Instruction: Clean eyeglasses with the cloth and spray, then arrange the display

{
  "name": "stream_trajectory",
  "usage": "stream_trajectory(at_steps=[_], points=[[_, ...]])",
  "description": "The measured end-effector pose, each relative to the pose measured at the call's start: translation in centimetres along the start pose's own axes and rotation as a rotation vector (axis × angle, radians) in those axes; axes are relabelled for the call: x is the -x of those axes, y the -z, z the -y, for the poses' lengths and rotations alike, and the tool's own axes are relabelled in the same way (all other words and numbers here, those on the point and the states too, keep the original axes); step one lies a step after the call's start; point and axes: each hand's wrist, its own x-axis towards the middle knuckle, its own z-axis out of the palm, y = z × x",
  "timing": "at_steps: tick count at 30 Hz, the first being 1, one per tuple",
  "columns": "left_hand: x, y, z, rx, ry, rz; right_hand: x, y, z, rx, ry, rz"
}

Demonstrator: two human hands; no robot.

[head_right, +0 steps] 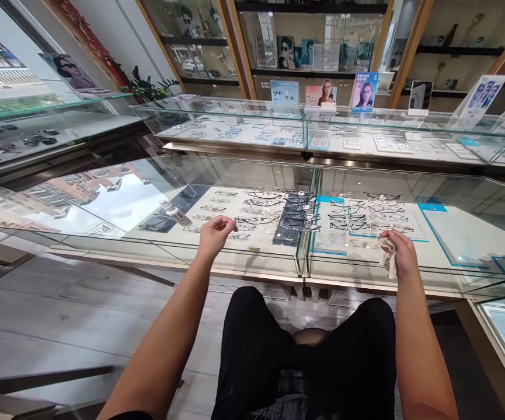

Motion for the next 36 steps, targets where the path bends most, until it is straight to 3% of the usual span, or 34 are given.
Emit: stream_trajectory(at_steps=[11, 18, 24, 30, 36], points=[[0.2, -0.3, 0.6, -0.127, -0.074, 0.075, -0.6, 0.0, 0.1, -0.024, -0.044, -0.010], [-1.0, -0.5, -1.2, -0.316, -0.224, 0.152, -1.0, 0.0, -0.2, -0.024, -0.018, 0.058], [-3.2, -2.1, -3.0, -0.830, -0.517, 0.411, -1.2, -0.1, -0.4, -0.027, -0.017, 0.053], [-4.5, -3.1, -2.8, -0.892, -0.497, 0.488, -1.5, -0.2, -0.6, -0.032, 0.000, 0.103], [-4.1, -2.4, -3.3, -0.822, -0.451, 0.500, -1.5, -0.3, -0.7, -0.039, 0.002, 0.097]])
